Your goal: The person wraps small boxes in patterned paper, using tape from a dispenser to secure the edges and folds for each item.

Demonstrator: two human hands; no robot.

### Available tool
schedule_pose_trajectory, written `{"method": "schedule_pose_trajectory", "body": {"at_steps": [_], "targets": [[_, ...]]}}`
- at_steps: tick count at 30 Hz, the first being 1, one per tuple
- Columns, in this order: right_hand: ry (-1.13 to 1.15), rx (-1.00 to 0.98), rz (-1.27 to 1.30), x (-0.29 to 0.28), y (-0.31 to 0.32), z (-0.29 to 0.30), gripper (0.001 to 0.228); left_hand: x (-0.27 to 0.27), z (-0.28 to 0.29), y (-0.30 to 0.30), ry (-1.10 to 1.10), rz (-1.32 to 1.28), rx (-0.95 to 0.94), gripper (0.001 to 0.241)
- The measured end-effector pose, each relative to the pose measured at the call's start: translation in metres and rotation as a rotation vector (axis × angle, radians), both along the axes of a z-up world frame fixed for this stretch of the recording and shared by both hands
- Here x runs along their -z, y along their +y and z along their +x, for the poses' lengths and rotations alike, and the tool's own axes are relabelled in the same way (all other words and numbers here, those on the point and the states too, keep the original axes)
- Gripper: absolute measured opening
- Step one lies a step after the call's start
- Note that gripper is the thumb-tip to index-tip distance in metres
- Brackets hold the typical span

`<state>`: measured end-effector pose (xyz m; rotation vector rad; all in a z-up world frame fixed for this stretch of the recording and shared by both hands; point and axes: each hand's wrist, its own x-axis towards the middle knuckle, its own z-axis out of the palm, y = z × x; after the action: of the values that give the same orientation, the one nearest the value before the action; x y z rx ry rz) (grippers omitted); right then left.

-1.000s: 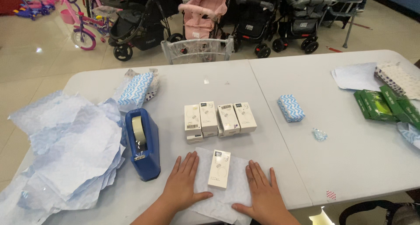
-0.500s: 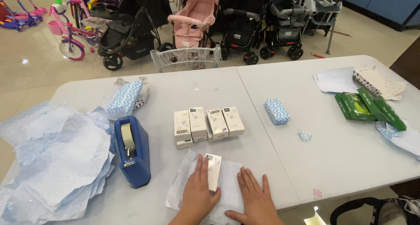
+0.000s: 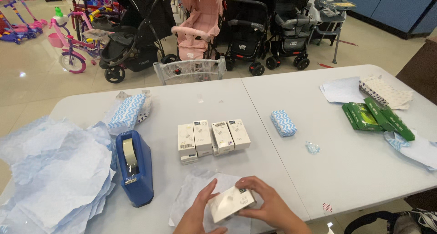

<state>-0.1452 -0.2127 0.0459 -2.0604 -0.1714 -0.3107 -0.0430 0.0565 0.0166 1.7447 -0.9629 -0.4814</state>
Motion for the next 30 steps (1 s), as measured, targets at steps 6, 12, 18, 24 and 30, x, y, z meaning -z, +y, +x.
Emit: {"method": "schedule_pose_trajectory", "body": {"at_steps": [6,12,18,24,30], "targets": [[-0.119,0.839,0.611,0.028,-0.091,0.06,0.052,0.157,-0.011,-0.005,-1.06,0.205,-0.427,0.063],[0.22,1.077,0.197,0.051,-0.109,0.121,0.07,0.16,0.0,0.026,-0.747,0.106,0.034,0.044],[0.328,0.885,-0.232,0.1,-0.128,0.129,0.086,0.043,0.015,0.07,-0.55,-0.047,-0.44,0.034],[0.28,0.874,-0.117,0.091,-0.116,0.125,0.082,-0.119,0.056,0.174,-0.378,-0.45,-1.27,0.039],[0.24,0.877,-0.208,0.124,-0.137,0.135,0.089,-0.141,0.05,0.235,-1.237,-0.345,-1.529,0.029]]}}
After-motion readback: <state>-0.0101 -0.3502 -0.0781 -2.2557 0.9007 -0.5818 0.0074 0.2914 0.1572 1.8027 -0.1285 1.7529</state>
